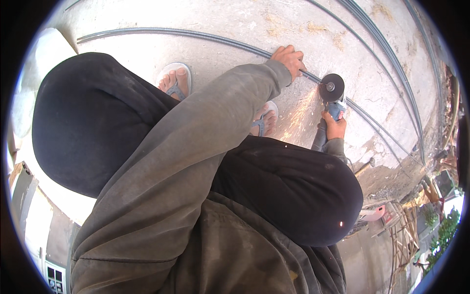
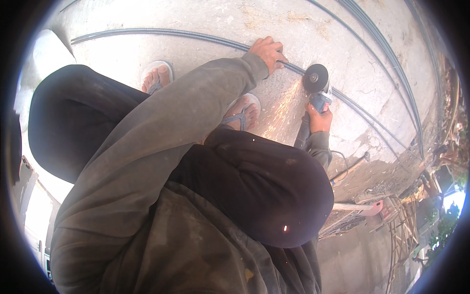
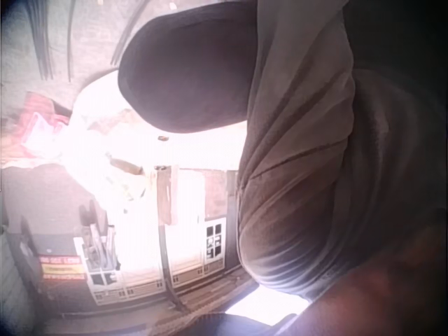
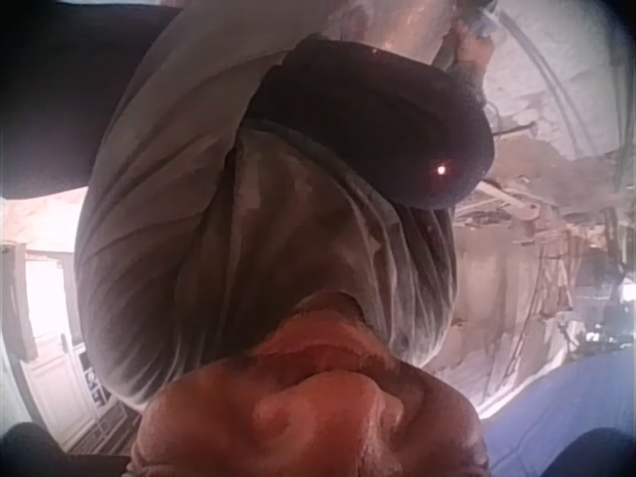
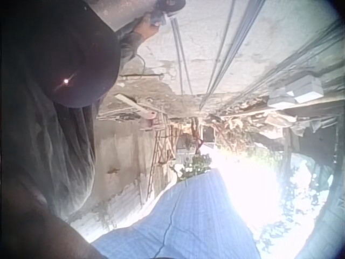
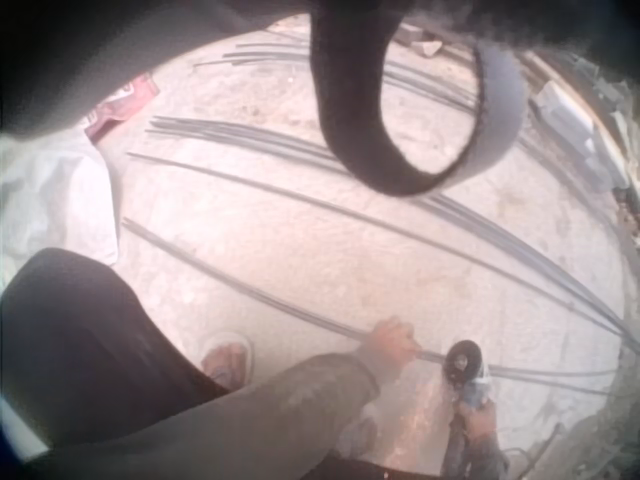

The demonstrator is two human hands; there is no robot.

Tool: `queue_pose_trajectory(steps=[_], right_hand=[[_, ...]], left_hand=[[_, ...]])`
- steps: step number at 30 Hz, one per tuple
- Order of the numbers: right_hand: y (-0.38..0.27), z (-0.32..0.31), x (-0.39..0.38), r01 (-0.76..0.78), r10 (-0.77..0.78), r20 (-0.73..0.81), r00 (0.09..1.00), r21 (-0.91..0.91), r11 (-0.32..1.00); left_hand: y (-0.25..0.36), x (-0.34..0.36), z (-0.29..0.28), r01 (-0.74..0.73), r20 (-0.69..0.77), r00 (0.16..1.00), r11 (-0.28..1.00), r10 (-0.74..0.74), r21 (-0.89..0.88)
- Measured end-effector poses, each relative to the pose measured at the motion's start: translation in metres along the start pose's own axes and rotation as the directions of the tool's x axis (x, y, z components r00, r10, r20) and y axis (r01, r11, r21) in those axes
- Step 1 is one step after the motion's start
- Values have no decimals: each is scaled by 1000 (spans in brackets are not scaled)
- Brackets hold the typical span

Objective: The person measures several long metal rods laid on the ground using a tape measure. They then use an angle grinder to cut the rods at the measured points, creating sparks. The person handles the rods and the grinder repeatedly to complete multiple cuts.

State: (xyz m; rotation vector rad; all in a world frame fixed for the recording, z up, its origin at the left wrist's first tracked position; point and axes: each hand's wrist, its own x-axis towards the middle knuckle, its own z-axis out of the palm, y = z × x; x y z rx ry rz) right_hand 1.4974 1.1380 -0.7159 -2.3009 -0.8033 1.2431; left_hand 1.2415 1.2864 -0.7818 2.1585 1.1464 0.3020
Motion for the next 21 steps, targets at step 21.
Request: queue_pose_trajectory(steps=[21], right_hand=[[-9, 3, -16, -17, 17, 11, 1000, -2, 1000]], left_hand=[[2, 1, -1, 14, 24, 1000, 1000, -15, 28]])
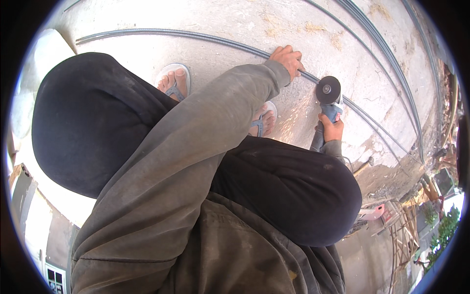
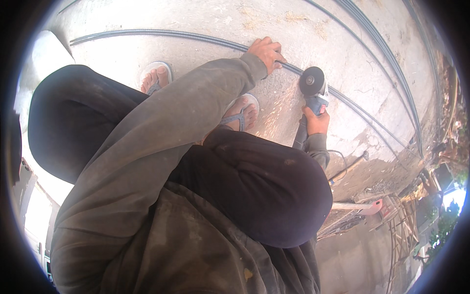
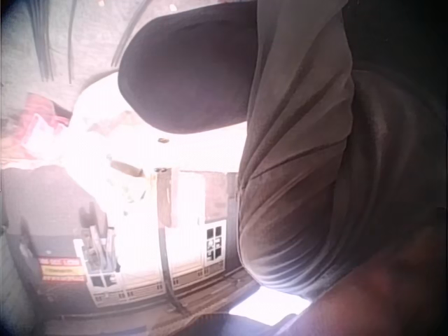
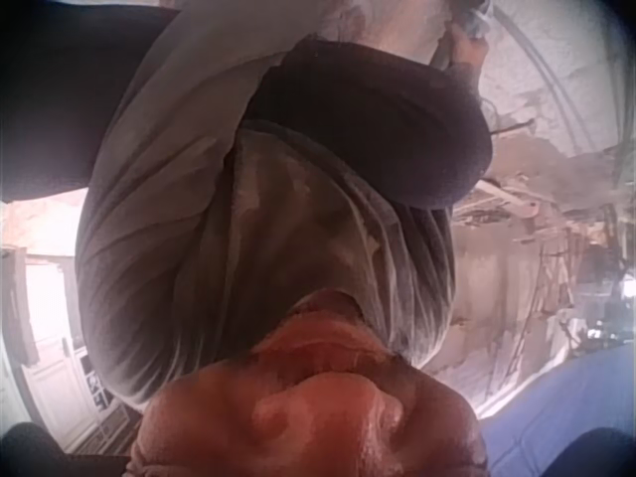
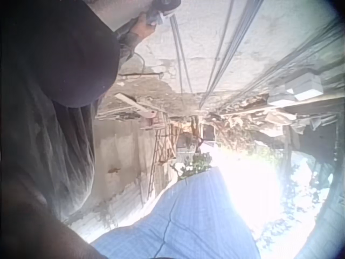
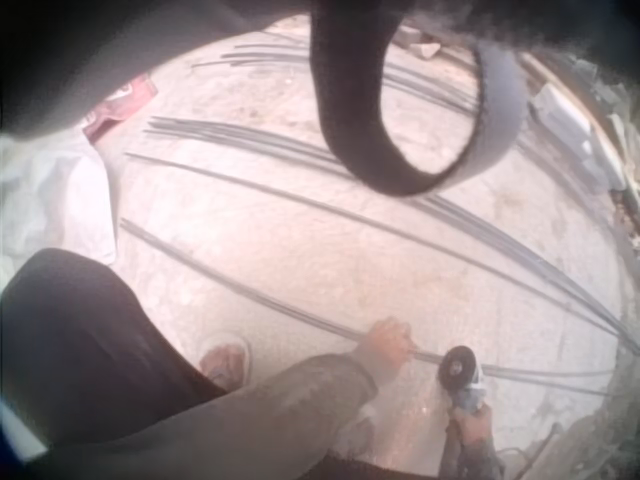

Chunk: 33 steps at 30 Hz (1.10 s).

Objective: The person measures several long metal rods laid on the ground using a tape measure. They then use an angle grinder to cut the rods at the measured points, creating sparks. The person handles the rods and the grinder repeatedly to complete multiple cuts.

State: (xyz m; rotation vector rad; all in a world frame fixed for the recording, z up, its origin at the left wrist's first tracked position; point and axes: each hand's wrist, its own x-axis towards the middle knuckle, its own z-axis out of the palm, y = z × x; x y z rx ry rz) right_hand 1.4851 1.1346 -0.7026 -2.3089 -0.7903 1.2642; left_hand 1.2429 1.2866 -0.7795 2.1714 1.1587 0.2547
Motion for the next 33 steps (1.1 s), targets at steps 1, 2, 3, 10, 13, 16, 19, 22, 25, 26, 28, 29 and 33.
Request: queue_pose_trajectory(steps=[1, 2, 3, 10, 13, 16, 19, 22, 25, 26, 28, 29, 33], right_hand=[[0, 1, 1, -2, 2, 2, 1000, -6, 1000], [-1, 2, 2, -3, 3, 5, 1000, -13, 1000], [-1, 4, 1, -18, 19, 22, 1000, -2, 1000], [14, -4, -3, -6, 8, 25, 1000, -80, 997], [9, -3, 1, 24, -24, 4, 1000, -83, 996], [-12, -1, 5, -9, 9, 1, 1000, -53, 999], [-15, -3, 15, 2, -2, -3, 1000, -91, 996], [-16, -4, 17, -3, 2, -14, 1000, -82, 997], [-7, -3, 14, -18, 17, -10, 1000, -42, 999], [-2, -4, 14, -9, 9, -8, 1000, -50, 999], [3, -4, 13, -12, 12, 1, 1000, -47, 999], [4, -4, 11, -23, 23, 8, 1000, -36, 999], [-8, 2, 1, -10, 10, -7, 1000, -22, 1000]], left_hand=[[0, -1, -2, 3, -3, 1000, 1000, -3, 9], [-1, -3, -3, 6, -6, 1000, 1000, -6, 18], [-3, -4, -4, 12, -5, 1000, 1000, -12, 23], [0, -2, -1, 1, -5, 1000, 1000, -1, 1], [0, -2, -2, 6, -4, 1000, 1000, -6, 3], [-1, -2, -2, 12, 0, 1000, 1000, -12, 0], [-1, -2, -1, 19, 7, 1000, 1000, -19, 4], [-1, 0, 0, 9, 2, 1000, 1000, -9, -2], [-2, -1, 0, 11, -2, 1000, 1000, -11, -13], [-1, -1, -1, 12, -1, 1000, 1000, -12, -18], [-1, -1, -3, 9, 6, 1000, 1000, -9, -7], [0, -1, -4, 6, 9, 1000, 1000, -6, -2], [-4, -2, 0, -8, -13, 1000, 1000, 7, -30]])
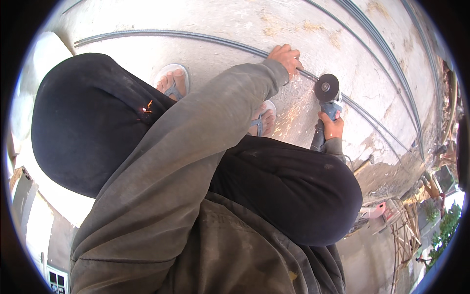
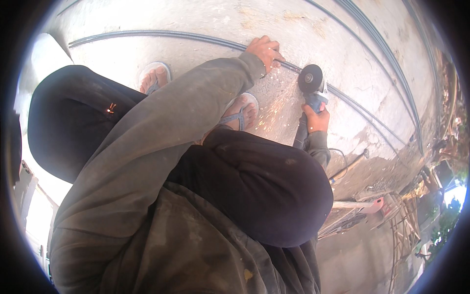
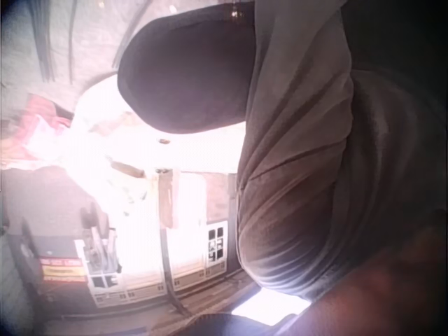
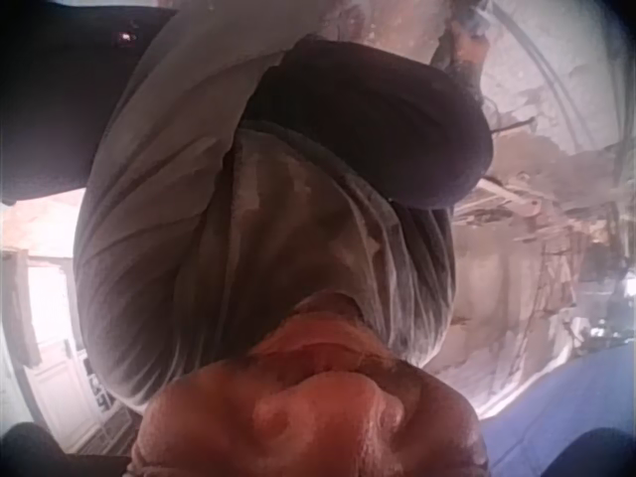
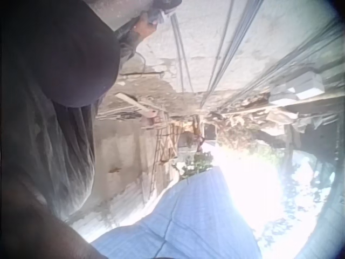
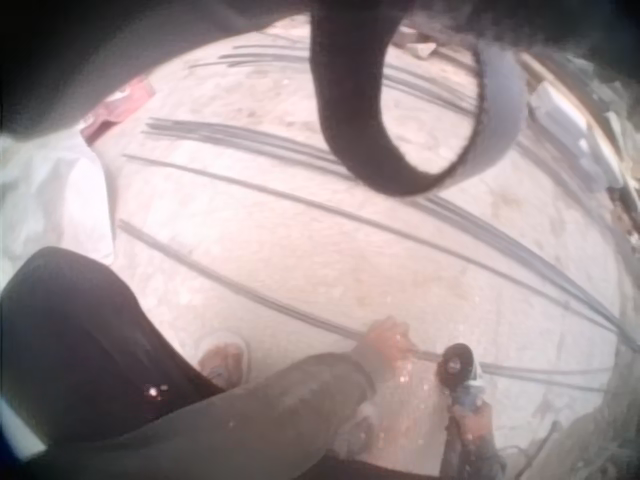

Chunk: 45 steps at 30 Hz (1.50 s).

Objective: The person measures several long metal rods laid on the ground using a tape measure. They then use an angle grinder to cut the rods at the measured points, creating sparks. The person handles the rods and the grinder repeatedly to complete multiple cuts.

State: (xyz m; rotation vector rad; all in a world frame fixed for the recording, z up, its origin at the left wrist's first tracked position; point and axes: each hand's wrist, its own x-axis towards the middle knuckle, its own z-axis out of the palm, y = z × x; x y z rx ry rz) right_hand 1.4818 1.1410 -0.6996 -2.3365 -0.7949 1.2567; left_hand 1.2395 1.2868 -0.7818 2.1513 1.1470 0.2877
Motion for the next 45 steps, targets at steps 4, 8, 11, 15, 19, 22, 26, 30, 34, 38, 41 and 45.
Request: queue_pose_trajectory(steps=[4, 8, 11, 15, 19, 22, 26, 30, 34, 38, 41, 45], right_hand=[[7, -2, 0, -22, 22, 18, 1000, 0, 1000], [5, -2, 0, -22, 22, 30, 999, -6, 1000], [-4, 0, -3, -31, 30, 32, 999, 26, 999], [-6, 0, 5, -25, 24, 19, 1000, 54, 998], [-9, -4, 12, 12, -13, 18, 1000, 31, 999], [-16, 0, 7, -30, 29, 28, 999, 54, 998], [-9, -2, 5, -37, 37, 23, 999, 8, 999], [0, -2, 5, -3, 3, 18, 1000, 3, 1000], [2, -2, -1, 13, -13, 5, 1000, -15, 1000], [-13, -1, -11, -40, 40, 34, 999, -1, 999], [-5, -4, 0, 1, -1, 21, 1000, -14, 1000], [-27, 0, 0, -28, 27, 18, 999, 59, 998]], left_hand=[[1, 1, 0, 10, 6, 1000, 1000, -10, -3], [3, 0, -2, 16, 15, 1000, 999, -17, 35], [4, 0, -2, 34, 42, 999, 999, -35, 32], [3, -1, -3, 17, 12, 1000, 999, -17, 42], [4, 0, -3, 7, 7, 1000, 1000, -7, 22], [4, 0, -3, 22, 29, 999, 999, -23, 26], [4, 0, -6, 27, 47, 998, 999, -29, 37], [5, -1, -7, 23, 21, 999, 999, -24, 31], [3, -1, -3, 5, -11, 1000, 1000, -5, 9], [4, 0, -4, 24, 9, 1000, 1000, -24, 6], [5, 0, -5, 24, 13, 1000, 1000, -24, 1], [4, -1, -7, 19, 15, 1000, 1000, -19, -7]])
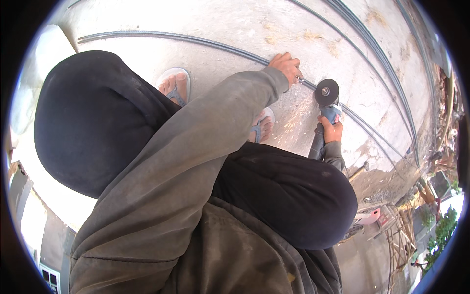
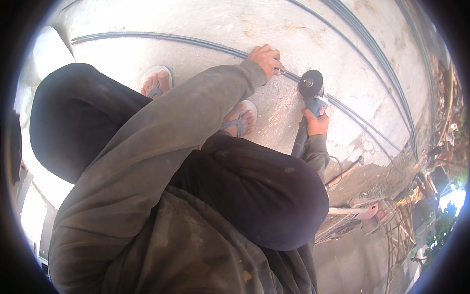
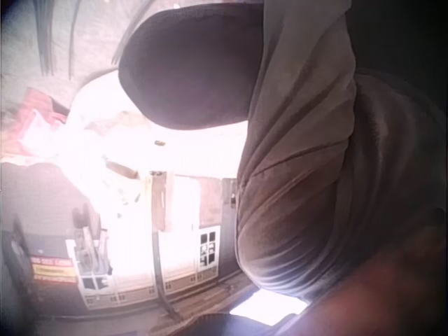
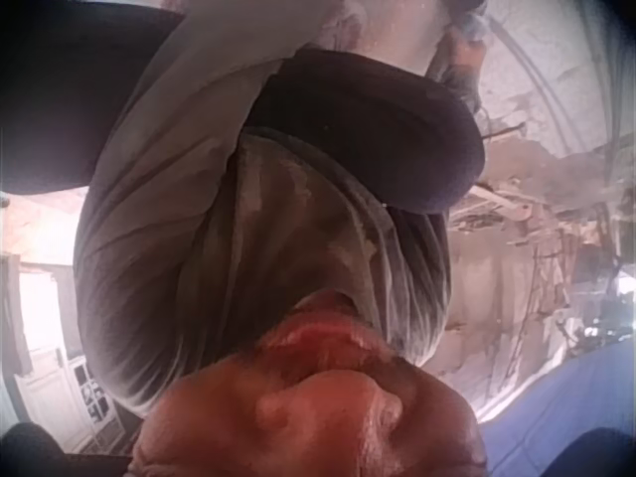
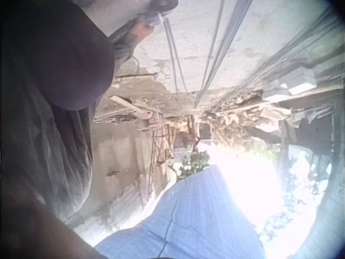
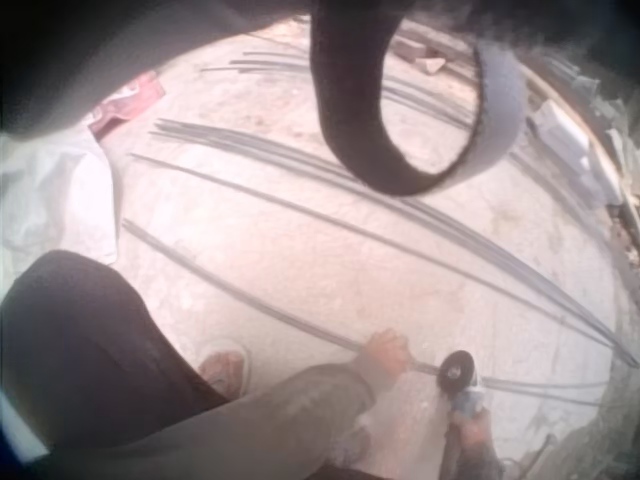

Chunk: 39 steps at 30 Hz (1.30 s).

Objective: The person measures several long metal rods laid on the ground using a tape measure. They then use an angle grinder to cut the rods at the measured points, creating sparks. The person handles the rods and the grinder repeatedly to complete multiple cuts.

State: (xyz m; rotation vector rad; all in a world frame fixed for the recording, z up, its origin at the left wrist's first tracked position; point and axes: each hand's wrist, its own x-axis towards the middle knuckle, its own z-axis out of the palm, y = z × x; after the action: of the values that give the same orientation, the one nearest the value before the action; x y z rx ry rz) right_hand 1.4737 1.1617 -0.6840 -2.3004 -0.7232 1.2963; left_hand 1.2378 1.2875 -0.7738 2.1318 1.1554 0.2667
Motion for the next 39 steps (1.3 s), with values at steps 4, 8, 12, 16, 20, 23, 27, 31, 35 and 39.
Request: queue_pose_trajectory(steps=[4, 8, 12, 16, 20, 23, 27, 31, 35, 39], right_hand=[[6, -4, 11, 38, -41, -32, 999, -95, 995], [5, -2, 4, -18, 19, 6, 1000, -63, 998], [26, -10, 8, 29, -29, 4, 1000, -101, 994], [22, -8, 2, 4, -2, 28, 1000, -75, 997], [16, -4, -4, -31, 32, 24, 999, -44, 999], [12, -4, -2, -26, 27, 24, 999, -28, 999], [7, -6, 7, 4, -4, 8, 1000, -36, 999], [7, -7, 8, -22, 23, 21, 1000, -48, 999], [11, -7, 1, -22, 24, 29, 999, -46, 999], [4, -3, -5, -48, 50, 48, 998, -24, 999]], left_hand=[[2, 1, 1, 0, 15, 1000, 1000, 0, 13], [-1, 0, 2, 9, 6, 1000, 1000, -9, 13], [0, 2, 3, -12, -6, 1000, 1000, 12, 16], [-1, 2, 5, 1, -12, 1000, 1000, -1, 9], [0, 0, 4, 4, -10, 1000, 1000, -4, -25], [-1, 1, 3, 8, -7, 1000, 999, -8, -44], [0, 2, 4, 9, -4, 1000, 1000, -9, -27], [-1, 2, 5, 8, -1, 1000, 1000, -8, -6], [0, 1, 5, 6, -4, 1000, 1000, -6, -7], [-1, 2, 5, 14, 2, 1000, 1000, -14, -16]])
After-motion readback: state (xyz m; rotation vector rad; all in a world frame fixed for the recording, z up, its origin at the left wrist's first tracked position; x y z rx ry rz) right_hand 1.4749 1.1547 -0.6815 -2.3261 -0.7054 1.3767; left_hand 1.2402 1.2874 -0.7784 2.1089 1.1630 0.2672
